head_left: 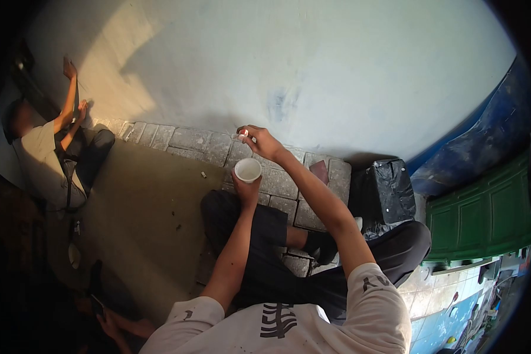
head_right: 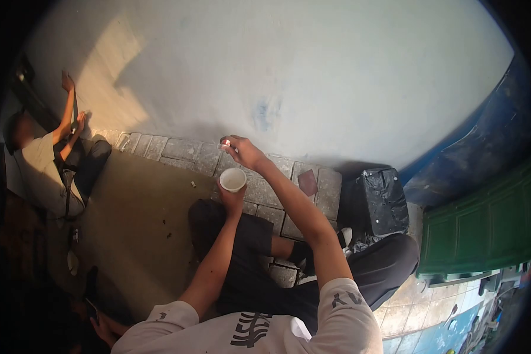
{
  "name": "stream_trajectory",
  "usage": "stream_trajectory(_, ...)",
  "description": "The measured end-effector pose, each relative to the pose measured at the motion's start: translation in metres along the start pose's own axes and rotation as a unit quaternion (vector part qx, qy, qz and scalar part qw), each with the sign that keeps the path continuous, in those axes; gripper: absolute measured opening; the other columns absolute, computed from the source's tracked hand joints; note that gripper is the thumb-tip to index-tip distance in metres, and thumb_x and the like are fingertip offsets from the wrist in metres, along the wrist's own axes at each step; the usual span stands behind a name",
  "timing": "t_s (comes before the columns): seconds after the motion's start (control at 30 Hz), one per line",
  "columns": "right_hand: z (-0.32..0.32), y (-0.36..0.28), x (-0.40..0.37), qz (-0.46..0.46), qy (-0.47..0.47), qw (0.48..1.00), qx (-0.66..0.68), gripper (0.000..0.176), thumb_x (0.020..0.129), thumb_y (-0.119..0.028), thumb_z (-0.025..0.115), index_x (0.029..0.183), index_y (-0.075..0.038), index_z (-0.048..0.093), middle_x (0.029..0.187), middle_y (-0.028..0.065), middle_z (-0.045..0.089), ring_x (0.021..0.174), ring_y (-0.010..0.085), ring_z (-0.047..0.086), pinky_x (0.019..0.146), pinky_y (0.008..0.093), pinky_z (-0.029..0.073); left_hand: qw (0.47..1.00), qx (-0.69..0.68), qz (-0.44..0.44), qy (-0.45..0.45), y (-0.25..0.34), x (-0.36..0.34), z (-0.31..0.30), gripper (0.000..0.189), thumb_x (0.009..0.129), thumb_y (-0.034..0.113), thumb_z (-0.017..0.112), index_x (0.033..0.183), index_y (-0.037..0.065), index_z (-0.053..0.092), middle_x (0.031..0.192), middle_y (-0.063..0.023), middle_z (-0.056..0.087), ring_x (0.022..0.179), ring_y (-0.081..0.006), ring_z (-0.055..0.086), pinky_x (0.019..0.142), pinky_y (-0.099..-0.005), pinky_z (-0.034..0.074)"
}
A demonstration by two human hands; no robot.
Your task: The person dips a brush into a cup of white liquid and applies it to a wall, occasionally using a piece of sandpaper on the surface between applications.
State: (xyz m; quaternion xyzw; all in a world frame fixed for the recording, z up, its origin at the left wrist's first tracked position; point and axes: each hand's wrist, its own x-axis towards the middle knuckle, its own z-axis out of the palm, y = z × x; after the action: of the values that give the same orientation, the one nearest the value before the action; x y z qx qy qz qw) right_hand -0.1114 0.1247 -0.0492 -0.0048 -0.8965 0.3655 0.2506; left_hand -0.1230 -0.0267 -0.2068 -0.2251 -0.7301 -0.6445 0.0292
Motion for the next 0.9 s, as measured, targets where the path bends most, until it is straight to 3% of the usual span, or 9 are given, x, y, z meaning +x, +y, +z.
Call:
stream_trajectory(0.17, 0.063, 0.046, 0.025, -0.082, -0.032, 0.990, -0.107, 0.028, 0.108, -0.026, 0.053, 0.126, -0.005, 0.059, 0.122, 0.0199, 0.067, 0.105, 0.0417, 0.069, 0.090, 0.0493, 0.056, 1.000, 0.000, -0.027, 0.007, 0.005, -0.002, -0.002, 0.082, 0.069, 0.012, 0.095, 0.137, 0.003, 0.048, 0.129, -0.0208, 0.061, 0.121, -0.0408, 0.062, 0.101, -0.0505, 0.049)
stream_trajectory(0.27, 0.071, 0.051, 0.040, -0.109, -0.058, 0.978, -0.170, 0.028, 0.108, -0.024, 0.052, 0.128, -0.005, 0.055, 0.125, 0.0199, 0.065, 0.105, 0.0410, 0.069, 0.091, 0.0494, 0.057, 0.999, -0.018, -0.026, 0.002, 0.001, 0.000, 0.003, 0.085, 0.068, 0.012, 0.095, 0.138, 0.003, 0.048, 0.130, -0.0213, 0.061, 0.122, -0.0407, 0.061, 0.103, -0.0507, 0.049)
stream_trajectory(0.33, 0.074, 0.044, 0.053, -0.051, -0.083, 0.974, -0.205, 0.025, 0.101, -0.013, 0.053, 0.125, -0.006, 0.054, 0.121, 0.0184, 0.066, 0.107, 0.0397, 0.070, 0.090, 0.0494, 0.058, 0.999, -0.020, -0.044, 0.008, -0.005, 0.001, 0.004, 0.086, 0.068, 0.012, 0.095, 0.138, 0.003, 0.048, 0.131, -0.0215, 0.061, 0.122, -0.0407, 0.061, 0.103, -0.0506, 0.049)
stream_trajectory(0.43, 0.041, 0.037, 0.088, -0.092, -0.058, 0.974, -0.200, 0.037, 0.108, -0.027, 0.050, 0.135, -0.003, 0.053, 0.114, 0.0241, 0.068, 0.095, 0.0414, 0.070, 0.084, 0.0501, 0.057, 0.997, -0.021, -0.070, 0.023, -0.011, -0.003, 0.005, 0.086, 0.068, 0.014, 0.095, 0.139, 0.003, 0.048, 0.132, -0.0220, 0.061, 0.122, -0.0412, 0.061, 0.103, -0.0503, 0.049)
stream_trajectory(0.6, -0.039, -0.056, 0.137, -0.160, 0.032, 0.949, -0.270, 0.027, 0.107, -0.030, 0.057, 0.118, -0.006, 0.061, 0.103, 0.0175, 0.072, 0.091, 0.0386, 0.070, 0.080, 0.0455, 0.059, 0.998, -0.014, -0.060, 0.024, -0.011, -0.001, 0.008, 0.084, 0.068, 0.016, 0.095, 0.137, 0.003, 0.049, 0.129, -0.0211, 0.062, 0.121, -0.0409, 0.062, 0.102, -0.0501, 0.050)
stream_trajectory(0.67, -0.051, -0.074, 0.139, -0.221, 0.063, 0.901, -0.368, 0.027, 0.101, -0.023, 0.060, 0.125, -0.010, 0.059, 0.111, 0.0159, 0.071, 0.100, 0.0329, 0.071, 0.083, 0.0450, 0.060, 0.997, -0.041, -0.063, 0.027, -0.011, 0.000, 0.010, 0.082, 0.068, 0.017, 0.096, 0.135, 0.003, 0.050, 0.128, -0.0206, 0.063, 0.120, -0.0407, 0.062, 0.101, -0.0500, 0.050)
stream_trajectory(0.77, -0.016, -0.053, 0.106, -0.264, 0.057, 0.906, -0.324, 0.035, 0.093, -0.015, 0.064, 0.128, -0.013, 0.060, 0.122, 0.0113, 0.068, 0.110, 0.0286, 0.069, 0.090, 0.0409, 0.061, 0.997, -0.029, -0.063, 0.038, -0.009, -0.001, 0.009, 0.081, 0.067, 0.018, 0.096, 0.134, 0.003, 0.051, 0.127, -0.0209, 0.063, 0.119, -0.0413, 0.062, 0.101, -0.0500, 0.051)
stream_trajectory(0.83, 0.015, -0.040, 0.079, -0.321, 0.085, 0.868, -0.371, 0.043, 0.088, -0.011, 0.064, 0.130, -0.013, 0.061, 0.125, 0.0102, 0.066, 0.117, 0.0283, 0.067, 0.098, 0.0386, 0.058, 0.998, -0.020, -0.056, 0.034, -0.009, 0.000, 0.008, 0.083, 0.067, 0.018, 0.096, 0.135, 0.003, 0.050, 0.128, -0.0213, 0.063, 0.120, -0.0416, 0.062, 0.101, -0.0501, 0.050)
stream_trajectory(0.9, 0.044, -0.017, 0.049, -0.259, 0.019, 0.896, -0.361, 0.047, 0.090, -0.009, 0.063, 0.136, -0.013, 0.059, 0.134, 0.0122, 0.064, 0.126, 0.0287, 0.064, 0.104, 0.0367, 0.056, 0.998, -0.007, -0.051, 0.024, -0.009, -0.004, 0.005, 0.085, 0.067, 0.018, 0.096, 0.136, 0.003, 0.050, 0.129, -0.0217, 0.063, 0.120, -0.0420, 0.062, 0.101, -0.0502, 0.050)
